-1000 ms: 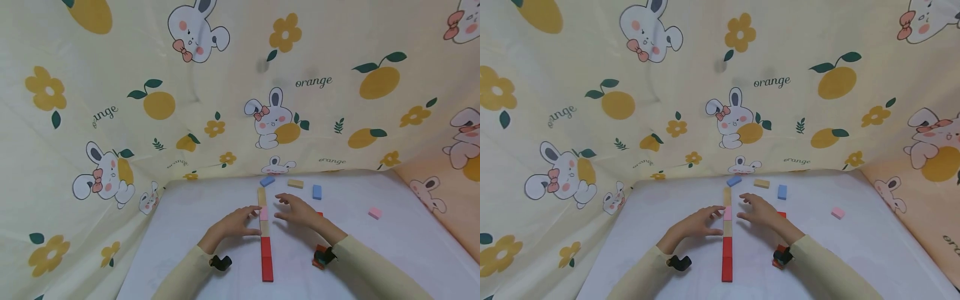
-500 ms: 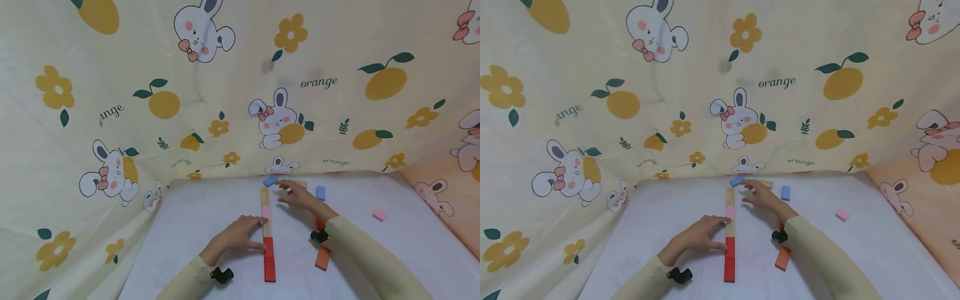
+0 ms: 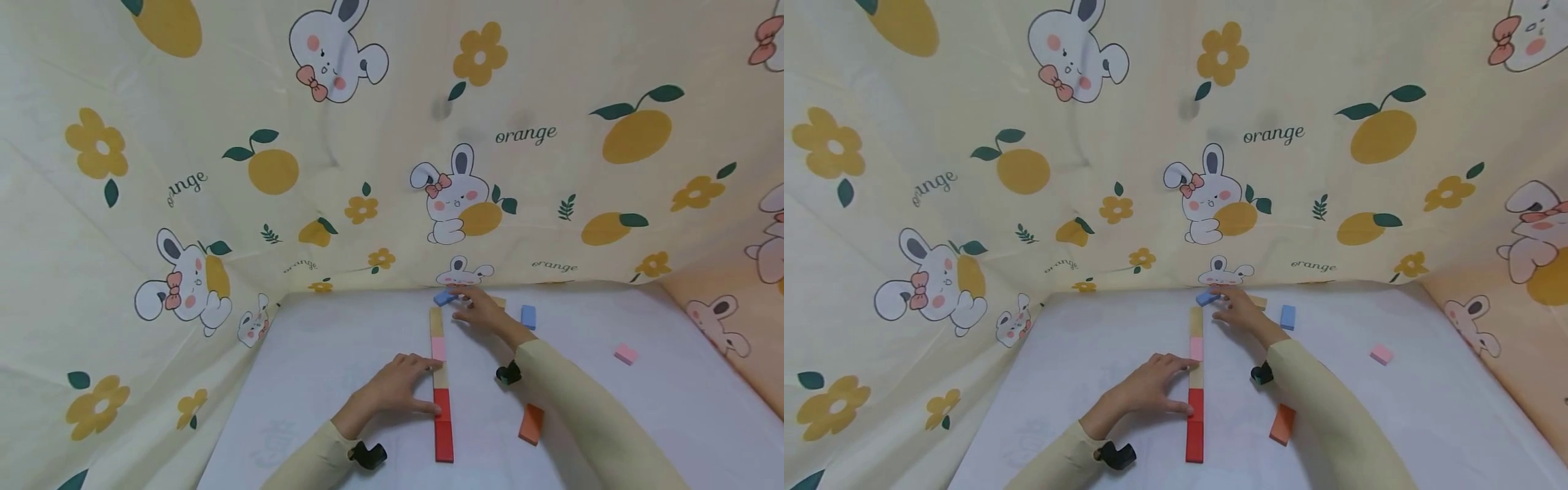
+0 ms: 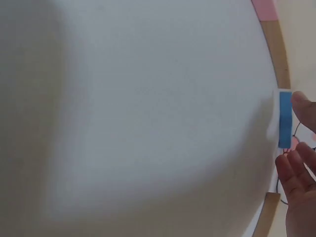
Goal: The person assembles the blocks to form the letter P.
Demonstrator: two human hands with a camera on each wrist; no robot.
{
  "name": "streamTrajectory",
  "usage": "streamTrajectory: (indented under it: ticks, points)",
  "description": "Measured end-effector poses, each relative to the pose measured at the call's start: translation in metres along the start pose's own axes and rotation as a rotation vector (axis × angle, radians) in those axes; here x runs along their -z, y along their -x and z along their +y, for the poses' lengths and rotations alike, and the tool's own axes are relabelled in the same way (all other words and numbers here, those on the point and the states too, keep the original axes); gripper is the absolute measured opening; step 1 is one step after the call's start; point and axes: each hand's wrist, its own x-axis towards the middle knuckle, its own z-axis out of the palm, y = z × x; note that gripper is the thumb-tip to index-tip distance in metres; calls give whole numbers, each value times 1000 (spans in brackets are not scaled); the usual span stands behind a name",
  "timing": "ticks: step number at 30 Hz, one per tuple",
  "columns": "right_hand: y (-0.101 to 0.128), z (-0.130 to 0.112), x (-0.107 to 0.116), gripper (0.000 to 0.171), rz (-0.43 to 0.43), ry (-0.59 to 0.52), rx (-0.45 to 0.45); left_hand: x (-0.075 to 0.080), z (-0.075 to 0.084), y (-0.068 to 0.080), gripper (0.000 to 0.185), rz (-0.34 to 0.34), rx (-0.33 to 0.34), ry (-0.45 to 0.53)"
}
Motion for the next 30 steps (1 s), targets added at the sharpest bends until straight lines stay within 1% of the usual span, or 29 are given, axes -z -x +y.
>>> streamTrajectory:
  ticks: [4,9,17,24,30]
  points:
    - [-4,3,-1,66,2,12,-41,-1,2,0,90,-8,5,-5]
    - [-7,4,-2,66,7,12,-46,-2,4,0,90,0,0,-18]
    - [-11,-1,-5,68,-34,34,-99,-3,6,2,89,14,-1,-36]
    - [-18,-1,-5,70,-62,69,-97,-1,8,2,88,21,8,-49]
    - [-27,0,-8,73,-93,118,-108,-1,7,2,88,12,20,-42]
